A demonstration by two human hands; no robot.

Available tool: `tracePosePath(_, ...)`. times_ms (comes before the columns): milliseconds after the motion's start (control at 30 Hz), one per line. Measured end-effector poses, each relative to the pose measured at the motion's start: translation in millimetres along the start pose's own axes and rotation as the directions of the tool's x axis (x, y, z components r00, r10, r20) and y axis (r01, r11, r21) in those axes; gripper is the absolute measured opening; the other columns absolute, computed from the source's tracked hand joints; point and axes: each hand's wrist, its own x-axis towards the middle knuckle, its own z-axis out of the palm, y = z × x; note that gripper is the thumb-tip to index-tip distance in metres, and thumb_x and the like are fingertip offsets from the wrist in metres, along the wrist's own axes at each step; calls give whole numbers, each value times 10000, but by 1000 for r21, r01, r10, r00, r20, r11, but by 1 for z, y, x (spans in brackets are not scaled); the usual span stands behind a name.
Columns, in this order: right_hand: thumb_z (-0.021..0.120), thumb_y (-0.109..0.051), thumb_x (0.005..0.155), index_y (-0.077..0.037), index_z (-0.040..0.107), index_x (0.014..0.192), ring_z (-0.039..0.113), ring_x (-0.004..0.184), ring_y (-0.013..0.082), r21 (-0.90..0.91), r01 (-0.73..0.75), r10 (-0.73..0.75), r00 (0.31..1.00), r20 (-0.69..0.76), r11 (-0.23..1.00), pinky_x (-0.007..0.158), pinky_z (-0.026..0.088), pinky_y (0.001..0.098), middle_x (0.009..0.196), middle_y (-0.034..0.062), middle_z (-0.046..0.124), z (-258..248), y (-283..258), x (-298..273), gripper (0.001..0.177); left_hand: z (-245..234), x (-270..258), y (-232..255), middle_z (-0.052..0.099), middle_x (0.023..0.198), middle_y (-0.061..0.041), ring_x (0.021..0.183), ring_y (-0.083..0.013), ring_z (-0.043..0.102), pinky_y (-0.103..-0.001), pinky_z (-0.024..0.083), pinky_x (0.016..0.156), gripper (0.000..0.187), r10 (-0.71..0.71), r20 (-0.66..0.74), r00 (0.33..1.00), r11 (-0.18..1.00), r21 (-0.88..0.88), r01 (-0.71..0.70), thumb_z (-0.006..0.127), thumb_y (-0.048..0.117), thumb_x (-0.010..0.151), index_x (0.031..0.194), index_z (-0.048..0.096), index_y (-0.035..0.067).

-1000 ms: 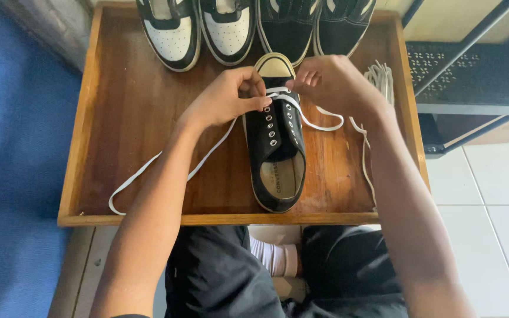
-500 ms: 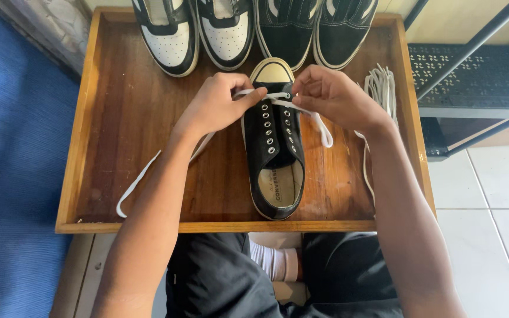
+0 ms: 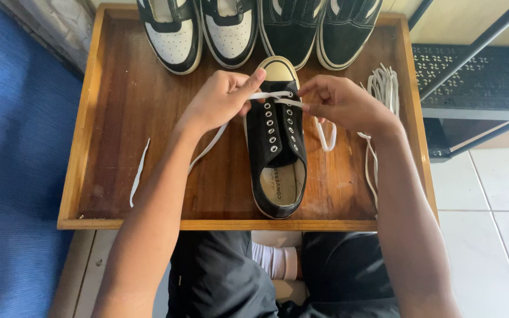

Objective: The person laces a black Converse sneaker with white laces, threading the laces through the eyelets in a crisscross pattern and pulling them taut. The person adjusts the laces and continues threading them through the remaining eyelets.

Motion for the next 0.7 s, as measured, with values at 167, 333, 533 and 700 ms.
tracePosePath(167, 722, -220, 978, -1, 722, 1023, 509, 655, 86, -10, -89, 89, 996, -23, 996, 573, 402, 266, 726, 5, 634, 4, 6, 1, 224, 10, -1, 1, 711, 692, -2, 622, -46, 607, -256, 468, 575, 310, 214, -95, 972, 971, 132, -201, 782, 363, 897, 924, 773, 54)
tracePosePath(333, 675, -226, 995, -11, 690, 1002, 625, 706, 37, 219, 16, -4, 999, -54, 976, 653, 511, 193, 762, -24, 681, 5, 9, 1, 216, 11, -6, 5, 738, 744, -29, 660, -76, 640, -272, 484, 602, 241, 220, -117, 968, 968, 146, -202, 810, 273, 883, 978, 766, 57)
tracePosePath(533, 675, -238, 1017, -13, 685, 898, 592, 603, 71, 259, -50, 80, 991, -103, 965, 553, 467, 223, 686, 9, 626, 12, 13, 6, 254, 15, -13, 11, 778, 867, -42, 802, -61, 716, -251, 545, 702, 184, 299, -167, 939, 954, 69, -292, 786, 182, 911, 1031, 742, 50)
tracePosePath(700, 659, -250, 1026, -36, 661, 878, 567, 585, 66, 421, -49, 104, 989, -108, 906, 531, 441, 218, 690, -20, 607, 11, 13, 8, 260, 13, -14, 12, 770, 913, -48, 833, -85, 711, -259, 536, 728, 162, 431, -135, 892, 901, 109, -419, 765, 108, 931, 1076, 735, 43)
